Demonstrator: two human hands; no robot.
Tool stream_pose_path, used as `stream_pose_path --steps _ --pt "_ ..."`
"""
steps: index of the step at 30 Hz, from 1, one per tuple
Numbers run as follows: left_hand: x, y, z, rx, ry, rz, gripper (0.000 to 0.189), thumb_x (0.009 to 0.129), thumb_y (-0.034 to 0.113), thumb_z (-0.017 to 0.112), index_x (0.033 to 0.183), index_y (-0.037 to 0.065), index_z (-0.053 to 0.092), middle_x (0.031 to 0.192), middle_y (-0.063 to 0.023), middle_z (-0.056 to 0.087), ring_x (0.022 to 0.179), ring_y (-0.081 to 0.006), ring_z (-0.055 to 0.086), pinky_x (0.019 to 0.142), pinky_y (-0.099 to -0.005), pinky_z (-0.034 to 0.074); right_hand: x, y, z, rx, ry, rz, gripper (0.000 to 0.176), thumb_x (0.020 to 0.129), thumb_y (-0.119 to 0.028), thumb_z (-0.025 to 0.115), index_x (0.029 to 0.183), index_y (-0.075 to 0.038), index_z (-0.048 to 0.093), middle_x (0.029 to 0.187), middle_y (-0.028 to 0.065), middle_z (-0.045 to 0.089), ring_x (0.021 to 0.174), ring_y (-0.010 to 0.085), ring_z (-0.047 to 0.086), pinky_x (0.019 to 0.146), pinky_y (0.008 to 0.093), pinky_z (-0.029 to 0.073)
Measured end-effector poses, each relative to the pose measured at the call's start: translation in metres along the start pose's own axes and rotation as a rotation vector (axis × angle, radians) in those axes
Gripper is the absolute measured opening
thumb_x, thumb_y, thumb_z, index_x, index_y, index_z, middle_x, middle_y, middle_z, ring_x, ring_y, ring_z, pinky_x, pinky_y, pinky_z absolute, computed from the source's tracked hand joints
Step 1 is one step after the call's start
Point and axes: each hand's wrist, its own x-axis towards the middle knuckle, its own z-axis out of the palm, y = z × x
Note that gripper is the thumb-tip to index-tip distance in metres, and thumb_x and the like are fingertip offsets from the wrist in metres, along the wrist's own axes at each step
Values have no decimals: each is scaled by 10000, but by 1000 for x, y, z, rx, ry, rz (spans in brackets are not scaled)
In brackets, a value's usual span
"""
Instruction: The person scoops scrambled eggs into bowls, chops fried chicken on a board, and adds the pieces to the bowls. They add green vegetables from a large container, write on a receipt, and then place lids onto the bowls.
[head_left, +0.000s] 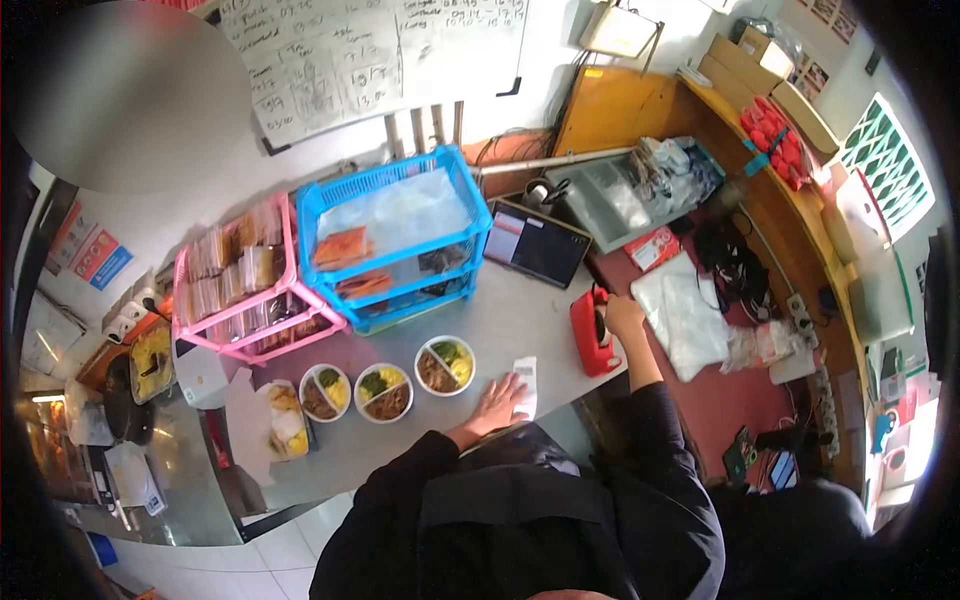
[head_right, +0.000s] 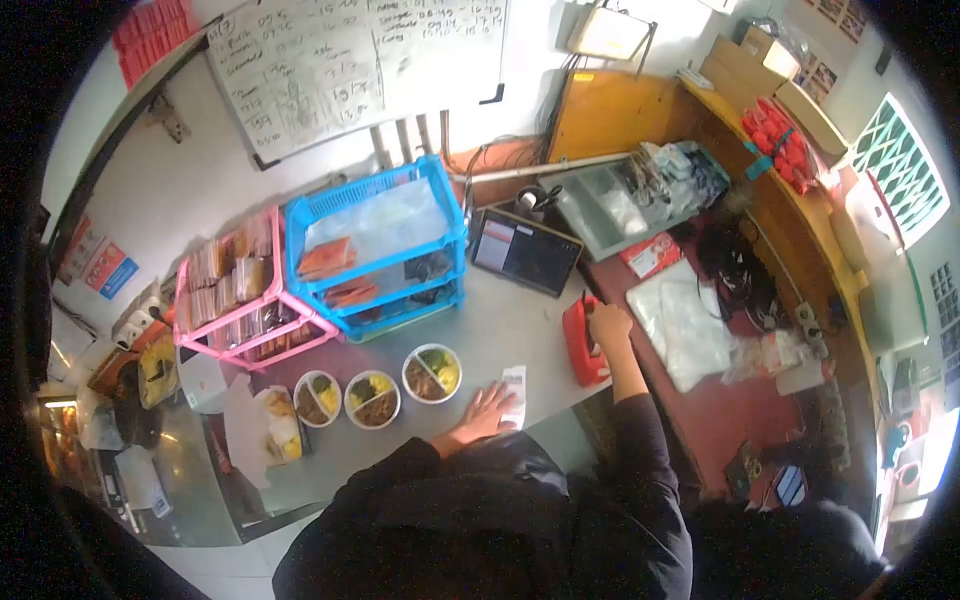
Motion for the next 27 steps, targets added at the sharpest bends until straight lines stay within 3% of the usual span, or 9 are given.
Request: stream_pose_path --steps 1,4,7,13,15,20,24,26,27 --pt "27 -5 -5 -74 -29 -96 768 811 567 515 1377 71 364 1452 -182 276 1362 -309 212 1037 -494 260 15 0 -12 -70 -47 13 264 854 -259 504 957 -76 665 967 153 669 911 334 649 737 442 525" --pt "102 -27 -20 20 -189 -317 733 817 524 536 1357 53 379 1447 -181 284 1340 -337 248 1044 -508 238 62 2 -13 -236 -153 -61 246 824 -241 541 942 -107 710 989 113 680 922 292 658 721 397 536" --pt "137 -32 -55 -120 -51 -345 688 817 442 582 1343 43 387 1416 -178 324 1299 -340 309 1020 -490 281 94 0 3 -323 -287 -216 214 783 -159 593 950 -84 705 995 116 678 929 289 657 718 394 541" --pt "90 -10 -122 -456 311 -79 544 771 226 663 1245 37 475 1300 -183 443 1127 -361 468 908 -435 408 118 1 25 -137 -140 -335 219 684 -103 678 884 -17 694 931 193 666 890 328 657 753 408 546" --pt "61 -10 -123 -499 347 -222 425 759 170 672 1139 24 550 1193 -189 526 1073 -360 515 897 -434 422 124 3 44 -116 -105 -300 207 716 -120 646 894 -29 699 955 198 660 919 320 651 767 417 539" --pt "3 -13 -148 -524 446 -556 277 785 159 667 1014 22 592 1046 -173 581 980 -334 555 855 -381 445 93 3 -45 -10 -320 -231 241 664 -60 691 899 -6 692 942 206 659 904 327 652 761 400 539" --pt "-13 -16 -176 -561 543 -739 159 810 161 658 841 23 585 831 -124 589 790 -300 573 718 -360 451 108 2 -13 193 -151 -120 309 583 -69 764 872 9 689 855 207 666 844 340 663 728 397 545" --pt "-10 -24 -179 -468 577 -661 168 822 160 645 779 16 571 755 -112 567 711 -287 560 654 -363 433 111 2 0 227 -75 -103 318 568 -88 780 854 16 688 815 206 668 818 340 666 715 394 546" --pt "-18 -26 -182 -421 575 -624 184 829 159 638 748 12 565 717 -106 556 672 -280 554 622 -365 425 115 6 6 192 -196 -115 315 573 -111 784 839 25 685 810 206 668 810 332 668 711 389 546"
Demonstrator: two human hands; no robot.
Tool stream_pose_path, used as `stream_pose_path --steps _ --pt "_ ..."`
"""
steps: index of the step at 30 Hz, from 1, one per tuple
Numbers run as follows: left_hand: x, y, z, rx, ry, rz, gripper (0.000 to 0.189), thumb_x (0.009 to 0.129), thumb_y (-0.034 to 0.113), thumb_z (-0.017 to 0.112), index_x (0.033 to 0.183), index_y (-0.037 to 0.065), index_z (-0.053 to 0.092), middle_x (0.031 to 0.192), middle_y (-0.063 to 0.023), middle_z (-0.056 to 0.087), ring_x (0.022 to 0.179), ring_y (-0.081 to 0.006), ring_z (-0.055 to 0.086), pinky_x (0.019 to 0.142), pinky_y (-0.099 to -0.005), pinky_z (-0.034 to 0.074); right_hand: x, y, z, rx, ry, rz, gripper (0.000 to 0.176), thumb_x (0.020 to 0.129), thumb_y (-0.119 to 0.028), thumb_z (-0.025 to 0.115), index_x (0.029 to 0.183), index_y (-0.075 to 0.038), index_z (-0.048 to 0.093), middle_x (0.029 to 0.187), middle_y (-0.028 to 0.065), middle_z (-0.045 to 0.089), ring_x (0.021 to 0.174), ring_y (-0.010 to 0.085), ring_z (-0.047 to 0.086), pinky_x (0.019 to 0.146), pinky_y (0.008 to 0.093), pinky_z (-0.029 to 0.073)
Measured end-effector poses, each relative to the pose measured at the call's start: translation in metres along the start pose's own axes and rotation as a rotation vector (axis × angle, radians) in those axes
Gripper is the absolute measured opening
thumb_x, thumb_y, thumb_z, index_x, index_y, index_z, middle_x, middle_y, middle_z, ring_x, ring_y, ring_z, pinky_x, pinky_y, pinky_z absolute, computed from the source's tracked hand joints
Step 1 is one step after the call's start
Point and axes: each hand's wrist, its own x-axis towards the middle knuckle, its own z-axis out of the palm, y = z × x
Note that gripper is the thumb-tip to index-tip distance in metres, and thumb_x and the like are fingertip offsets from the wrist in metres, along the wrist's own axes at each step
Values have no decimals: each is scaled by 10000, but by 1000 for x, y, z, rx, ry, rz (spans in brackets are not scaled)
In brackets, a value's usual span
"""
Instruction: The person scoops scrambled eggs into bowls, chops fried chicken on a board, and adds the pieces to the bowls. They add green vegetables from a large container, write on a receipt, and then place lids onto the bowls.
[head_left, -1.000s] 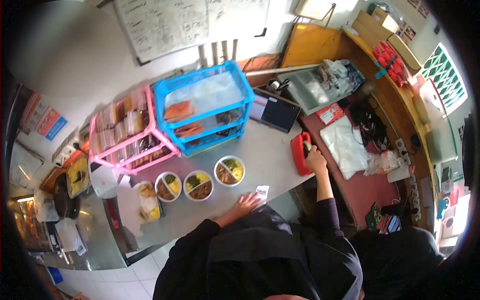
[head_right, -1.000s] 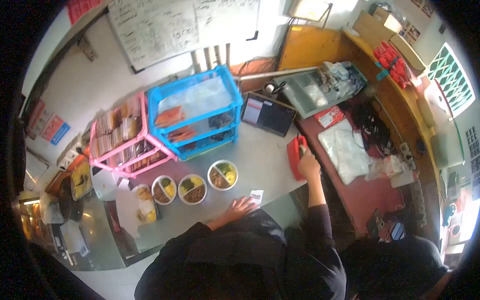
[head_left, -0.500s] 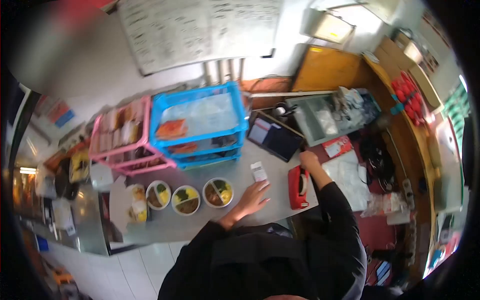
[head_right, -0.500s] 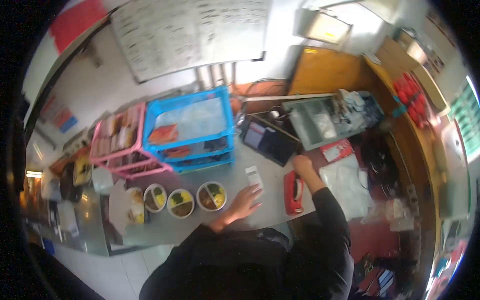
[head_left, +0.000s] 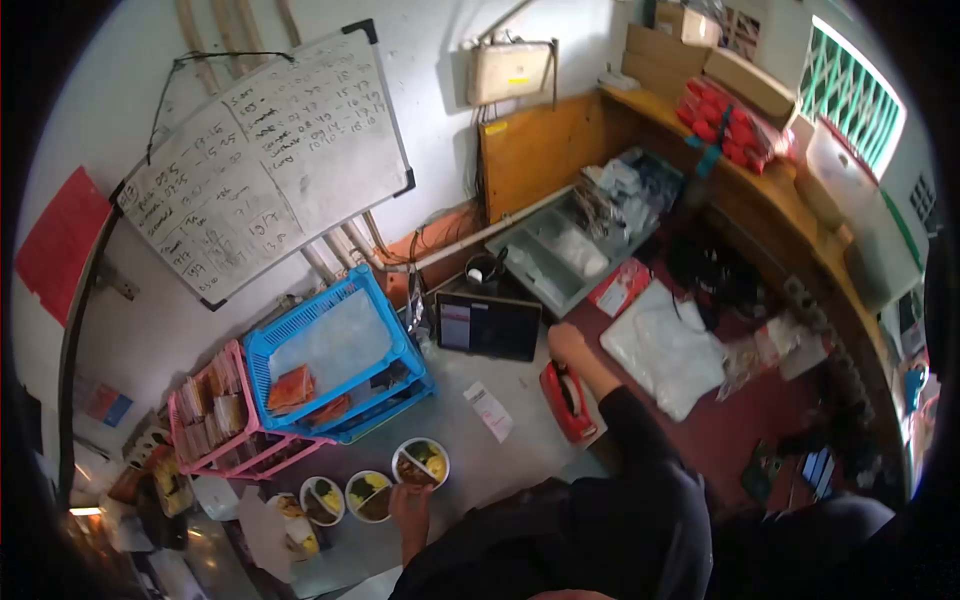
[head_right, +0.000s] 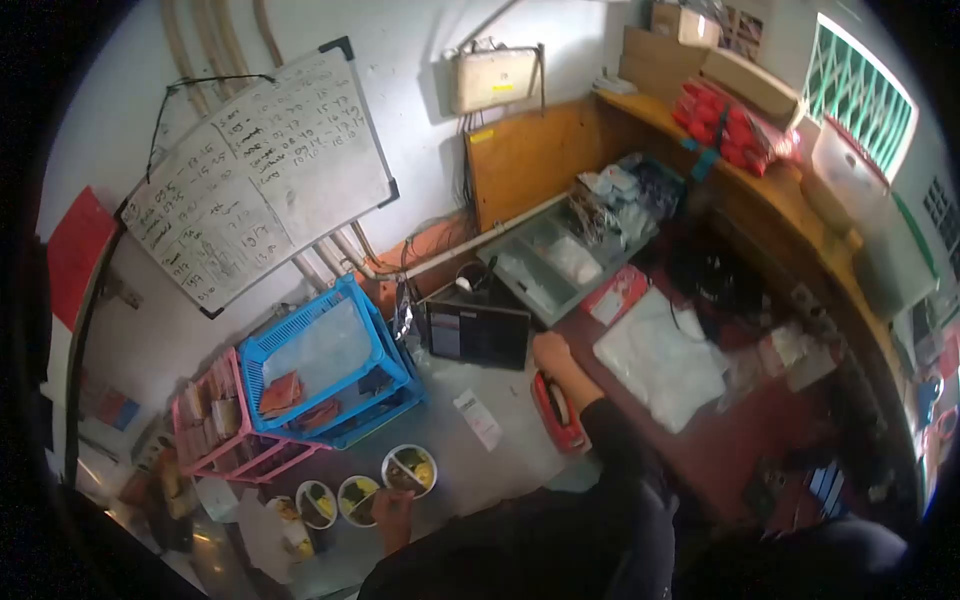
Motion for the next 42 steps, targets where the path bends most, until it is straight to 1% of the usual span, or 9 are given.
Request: stream_pose_path --steps 3,11,15,22,26,29,32,37,42 --pt "0 -11 -5 -33 -105 -30 217 864 158 595 709 10 561 672 -113 536 622 -280 548 574 -366 410 -4 12 -34 61 -104 -21 385 612 -273 777 792 51 671 802 216 664 794 305 672 697 388 542" --pt "15 22 26 -104 -78 -317 170 895 139 536 801 8 591 727 -117 609 662 -199 603 607 -310 462 176 156 -34 117 981 77 496 724 -258 672 1121 3 528 967 200 603 938 383 576 817 434 480" --pt "29 45 49 151 -130 -105 79 830 102 608 857 31 629 772 -128 626 710 -269 613 646 -346 473 204 171 -21 0 842 179 351 765 -171 626 1076 -24 552 919 159 613 933 345 577 799 428 473" --pt "28 42 67 62 -68 -250 117 853 120 587 900 17 617 815 -100 637 730 -203 625 676 -312 482 89 145 -76 264 1221 50 153 868 -120 560 963 -14 617 852 113 659 773 272 642 678 367 506" --pt "60 50 83 -442 59 -368 192 904 150 559 1050 25 566 829 -75 626 746 -139 596 661 -281 479 14 99 -94 1571 761 -139 270 923 -213 565 1016 38 604 855 42 650 737 95 604 606 256 468" --pt "100 69 73 -911 -187 -609 401 967 345 434 1245 57 456 937 -114 623 817 -169 619 633 -278 516 -38 28 -89 1761 425 -219 260 919 -167 560 1064 48 583 952 160 655 835 215 652 765 322 521" --pt "139 102 40 -1342 -463 -884 528 958 443 393 1323 62 404 1008 -123 626 888 -217 628 660 -338 538 -105 -57 -66 1555 128 -490 211 880 -123 602 1033 19 630 1040 136 648 996 238 612 862 355 486" --pt "103 72 -10 -1158 -167 -697 418 935 313 509 1264 56 479 1005 -87 635 864 -169 638 655 -291 550 -152 -126 -40 820 59 -1152 450 673 -61 758 1110 -107 659 1407 195 373 1305 361 353 1074 474 263" --pt "53 39 -43 -900 -143 -603 293 934 180 525 1193 45 548 1025 -66 637 908 -140 632 672 -254 544 -154 -171 18 1664 -610 -388 676 871 -110 590 1429 -121 209 1268 159 455 1099 267 531 792 342 513"
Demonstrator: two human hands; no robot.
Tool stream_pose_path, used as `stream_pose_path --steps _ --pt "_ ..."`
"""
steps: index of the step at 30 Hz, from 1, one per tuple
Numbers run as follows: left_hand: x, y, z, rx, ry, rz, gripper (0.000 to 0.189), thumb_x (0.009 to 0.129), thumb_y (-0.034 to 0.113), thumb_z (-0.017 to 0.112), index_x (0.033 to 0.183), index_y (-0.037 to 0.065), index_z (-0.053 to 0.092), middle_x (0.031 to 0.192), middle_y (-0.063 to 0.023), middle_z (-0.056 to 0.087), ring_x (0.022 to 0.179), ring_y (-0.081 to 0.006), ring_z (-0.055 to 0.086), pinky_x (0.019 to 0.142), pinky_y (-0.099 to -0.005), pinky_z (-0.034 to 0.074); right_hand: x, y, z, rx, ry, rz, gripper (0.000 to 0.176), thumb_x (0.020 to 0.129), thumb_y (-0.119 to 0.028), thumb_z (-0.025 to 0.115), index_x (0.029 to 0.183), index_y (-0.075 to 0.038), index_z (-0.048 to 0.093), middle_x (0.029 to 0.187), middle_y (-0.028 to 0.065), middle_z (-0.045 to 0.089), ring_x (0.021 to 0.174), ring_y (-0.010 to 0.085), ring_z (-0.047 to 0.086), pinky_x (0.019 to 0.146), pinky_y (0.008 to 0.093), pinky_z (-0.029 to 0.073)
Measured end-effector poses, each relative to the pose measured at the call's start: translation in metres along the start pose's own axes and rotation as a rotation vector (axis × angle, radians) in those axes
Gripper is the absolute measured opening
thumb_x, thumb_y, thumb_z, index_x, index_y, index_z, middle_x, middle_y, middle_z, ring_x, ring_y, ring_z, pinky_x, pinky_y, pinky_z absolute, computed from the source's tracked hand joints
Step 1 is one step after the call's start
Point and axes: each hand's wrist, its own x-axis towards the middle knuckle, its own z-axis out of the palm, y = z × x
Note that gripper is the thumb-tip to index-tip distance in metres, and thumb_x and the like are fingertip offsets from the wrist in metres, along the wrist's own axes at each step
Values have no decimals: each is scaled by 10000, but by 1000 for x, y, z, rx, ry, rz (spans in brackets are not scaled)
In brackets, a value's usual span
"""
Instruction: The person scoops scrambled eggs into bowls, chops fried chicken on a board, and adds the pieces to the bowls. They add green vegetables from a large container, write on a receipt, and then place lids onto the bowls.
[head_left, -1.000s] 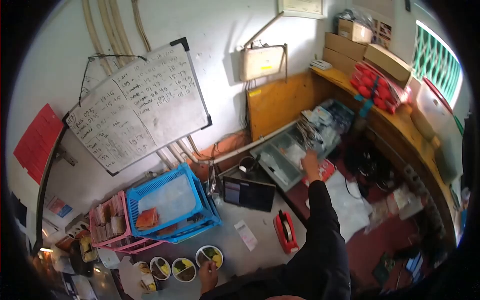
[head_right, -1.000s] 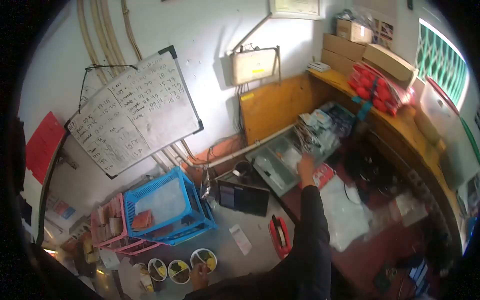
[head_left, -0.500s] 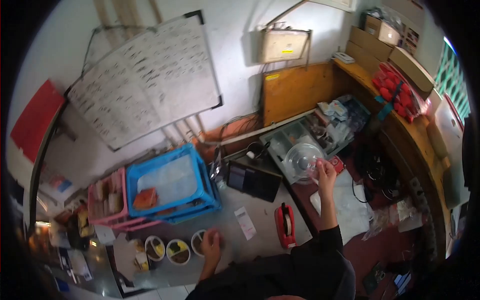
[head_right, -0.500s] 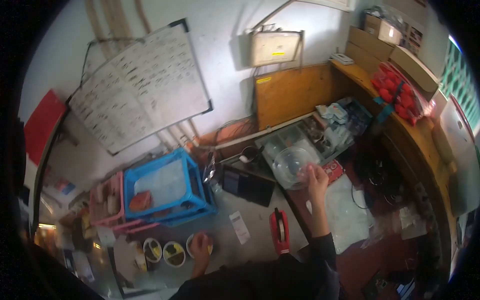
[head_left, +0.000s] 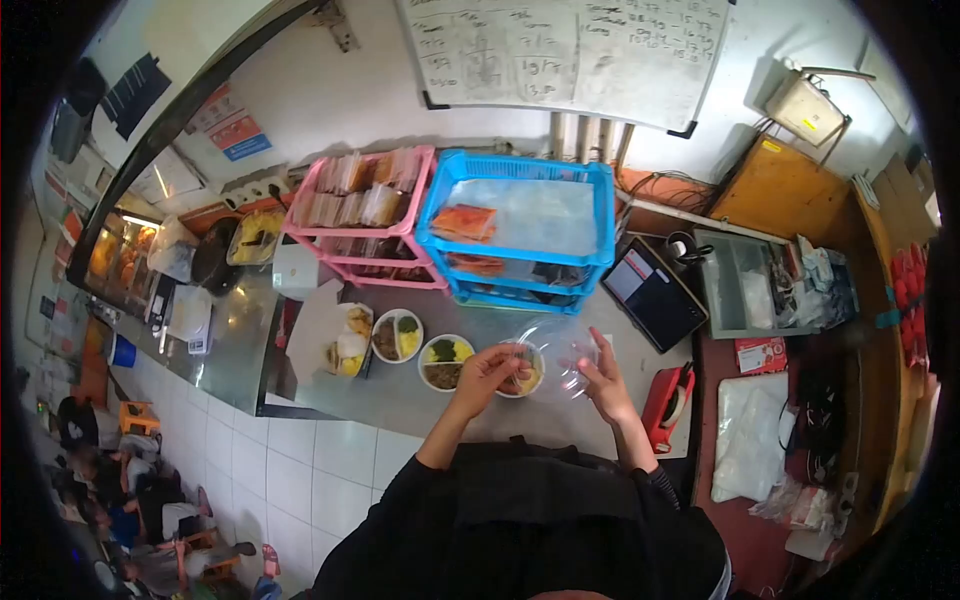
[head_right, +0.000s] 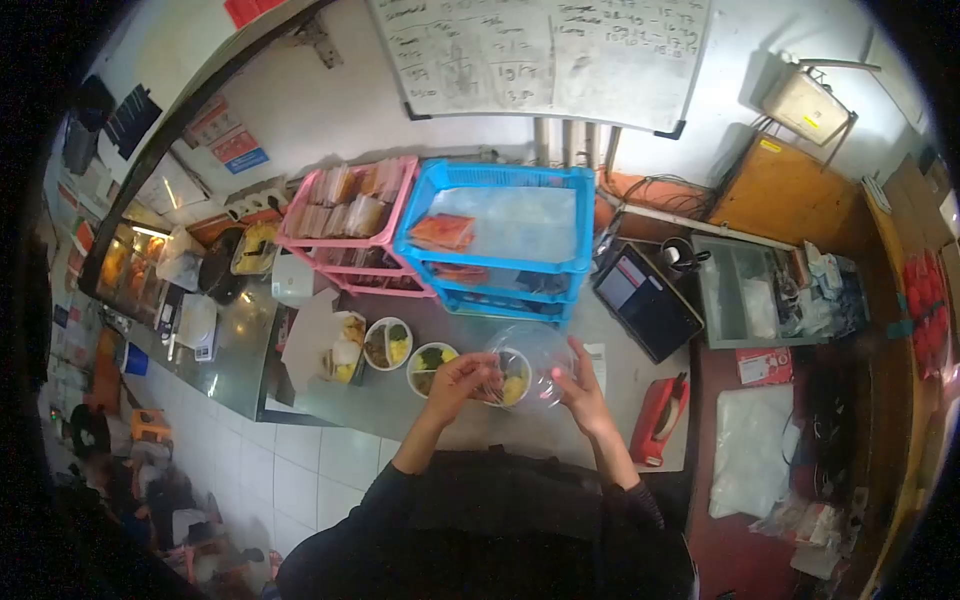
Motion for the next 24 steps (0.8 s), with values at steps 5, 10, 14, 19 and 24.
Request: stream_pose_path --steps 5,10,14,19,24 --pt "-30 -58 -30 -132 76 -314 397 921 306 522 1236 66 504 1118 -108 596 970 -232 618 759 -375 533 79 85 -53 35 14 146 378 929 -189 502 1291 -96 441 897 29 562 686 109 494 580 247 416" --pt "-32 -179 -64 -237 153 -618 575 898 402 503 1374 149 304 1362 -118 379 1164 -304 487 881 -474 452 153 145 -80 -286 -94 282 251 959 -223 443 1119 -118 606 812 -24 577 597 62 405 538 226 360" --pt "-6 -179 -48 -122 282 -407 658 875 469 502 1404 198 220 1408 -88 288 1283 -310 333 931 -542 366 163 160 -51 -354 -82 304 236 952 -216 462 1073 -98 627 829 -13 596 675 76 484 600 248 418" --pt "10 -170 -41 -78 265 -496 668 876 539 456 1406 204 224 1421 -60 293 1270 -294 345 893 -591 353 137 186 -65 -754 100 -314 254 944 -241 472 1046 -63 621 835 87 598 749 213 570 689 335 466" --pt "24 -191 -29 420 189 -174 557 909 471 476 1293 72 411 1203 -138 541 1120 -282 515 896 -374 428 61 172 -35 -1116 597 -386 214 924 -221 478 1039 -118 626 847 183 541 810 347 545 744 418 441"
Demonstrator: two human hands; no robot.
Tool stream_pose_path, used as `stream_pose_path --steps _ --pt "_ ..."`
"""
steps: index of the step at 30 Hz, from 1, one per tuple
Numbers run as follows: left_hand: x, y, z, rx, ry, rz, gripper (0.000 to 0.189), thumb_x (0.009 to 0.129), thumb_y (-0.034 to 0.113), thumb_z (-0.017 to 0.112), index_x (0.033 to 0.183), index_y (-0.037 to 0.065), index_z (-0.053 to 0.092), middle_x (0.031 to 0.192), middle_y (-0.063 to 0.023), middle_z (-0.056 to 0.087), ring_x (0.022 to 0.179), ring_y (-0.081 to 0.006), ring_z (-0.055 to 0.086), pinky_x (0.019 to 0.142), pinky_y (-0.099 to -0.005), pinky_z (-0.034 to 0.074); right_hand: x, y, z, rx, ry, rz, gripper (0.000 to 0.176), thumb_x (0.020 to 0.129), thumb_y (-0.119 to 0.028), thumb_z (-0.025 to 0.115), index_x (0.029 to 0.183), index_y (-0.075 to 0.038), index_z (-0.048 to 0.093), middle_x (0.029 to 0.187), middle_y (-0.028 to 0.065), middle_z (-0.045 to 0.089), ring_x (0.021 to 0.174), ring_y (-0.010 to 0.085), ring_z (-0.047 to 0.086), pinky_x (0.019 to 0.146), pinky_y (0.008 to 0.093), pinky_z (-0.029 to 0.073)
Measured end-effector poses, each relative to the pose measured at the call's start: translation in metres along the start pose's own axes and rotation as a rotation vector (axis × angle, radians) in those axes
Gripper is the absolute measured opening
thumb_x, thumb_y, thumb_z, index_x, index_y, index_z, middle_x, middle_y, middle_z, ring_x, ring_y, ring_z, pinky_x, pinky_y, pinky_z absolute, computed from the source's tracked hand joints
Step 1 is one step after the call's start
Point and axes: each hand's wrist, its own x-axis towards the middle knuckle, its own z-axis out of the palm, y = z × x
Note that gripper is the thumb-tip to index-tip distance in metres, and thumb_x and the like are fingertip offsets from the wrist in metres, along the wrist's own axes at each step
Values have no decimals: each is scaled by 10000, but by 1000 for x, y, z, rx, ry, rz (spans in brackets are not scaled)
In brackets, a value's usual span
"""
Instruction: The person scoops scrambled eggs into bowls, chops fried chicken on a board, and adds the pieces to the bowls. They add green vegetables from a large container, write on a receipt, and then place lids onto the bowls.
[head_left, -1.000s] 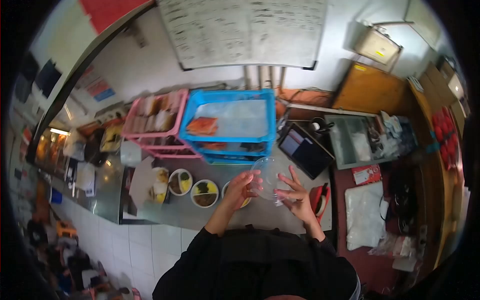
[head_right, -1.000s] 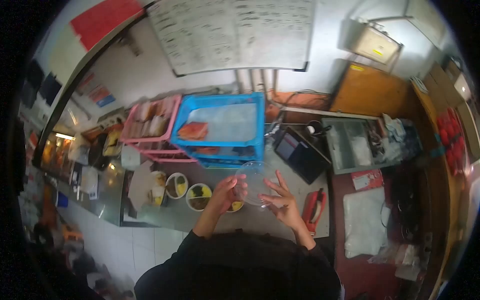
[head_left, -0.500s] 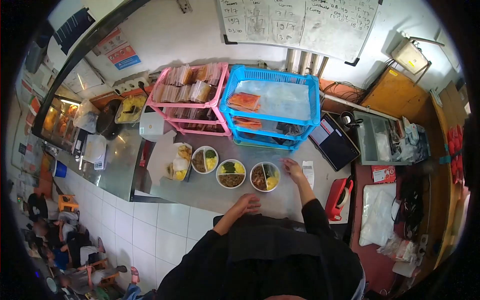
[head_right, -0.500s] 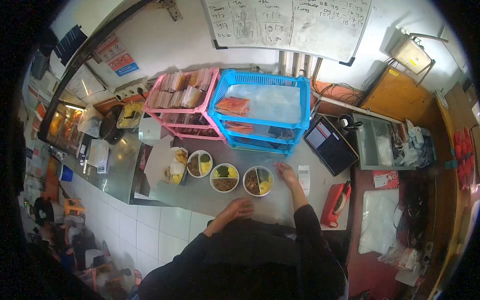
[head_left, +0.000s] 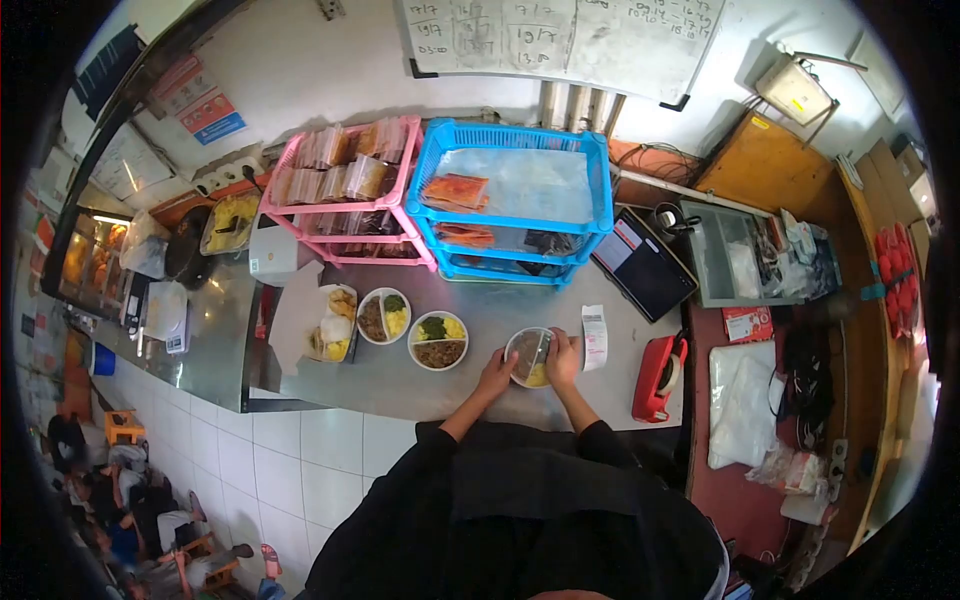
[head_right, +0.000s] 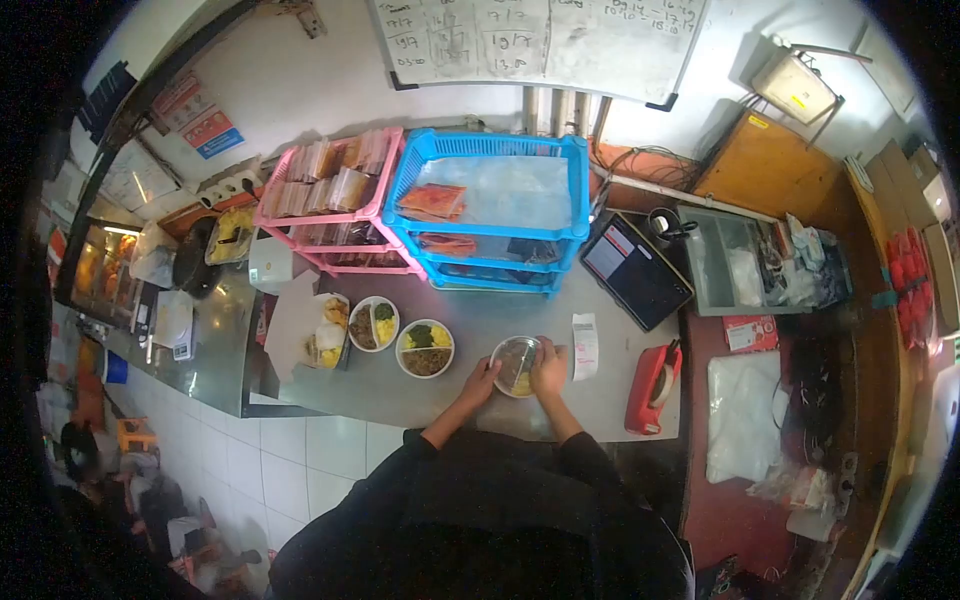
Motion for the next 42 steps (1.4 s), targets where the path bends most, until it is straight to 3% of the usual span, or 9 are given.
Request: stream_pose_path --steps 5,8,11,16,23,29,33,40,42 --pt "-3 31 5 444 -39 -13 523 907 315 491 1327 21 385 1275 -200 491 1186 -334 469 971 -399 383 -11 -3 -2 -74 50 142 235 915 -177 472 1112 -130 592 943 157 523 911 331 519 789 446 410" --pt "-1 42 24 1083 395 635 596 871 274 488 1381 17 320 1407 -195 351 1320 -329 317 1041 -486 287 -14 -16 -6 -250 112 159 316 894 -155 484 1205 -145 538 1080 119 512 1053 296 471 857 472 352" --pt "11 42 37 939 100 740 643 859 285 460 1413 20 268 1477 -176 229 1391 -305 170 1074 -539 187 -13 -10 -3 -205 204 5 400 866 -115 500 1266 -140 497 1173 101 484 1137 281 432 913 494 289" --pt "8 46 37 989 63 660 631 875 259 406 1410 -27 234 1463 -197 245 1378 -330 192 1086 -506 173 -11 -12 -19 -412 -117 -327 493 896 -249 454 1362 -95 402 1424 77 370 1381 320 194 1073 513 173" --pt "22 45 37 962 55 668 603 874 271 429 1401 21 279 1431 -171 307 1330 -321 277 1065 -454 244 0 -6 -18 -213 -245 -239 517 886 -273 481 1349 -64 386 1335 134 436 1242 332 399 975 371 394" --pt "18 32 31 377 201 691 527 819 195 579 1281 0 416 1246 -199 471 1141 -362 463 951 -425 389 1 20 -3 322 -86 49 318 942 -231 434 1159 -43 570 1052 170 622 970 326 595 853 371 460" --pt "14 -11 61 -15 510 122 452 845 249 593 1196 -16 490 1117 -160 570 1036 -269 549 916 -376 411 -10 39 16 646 -26 386 420 945 -352 472 1125 9 586 1047 164 635 995 231 580 875 311 430" --pt "24 -7 39 -692 -45 -225 448 845 219 617 1226 19 492 1141 -111 573 1015 -200 561 874 -319 444 -32 11 -4 960 242 767 481 931 -395 497 1099 49 577 1050 110 602 956 181 526 884 296 394" --pt "12 9 21 -623 -247 -168 445 852 221 601 1232 20 483 1155 -107 570 1037 -209 562 884 -341 454 -40 16 -18 954 81 779 503 934 -395 489 1173 44 542 1143 140 577 1054 214 513 943 296 362"
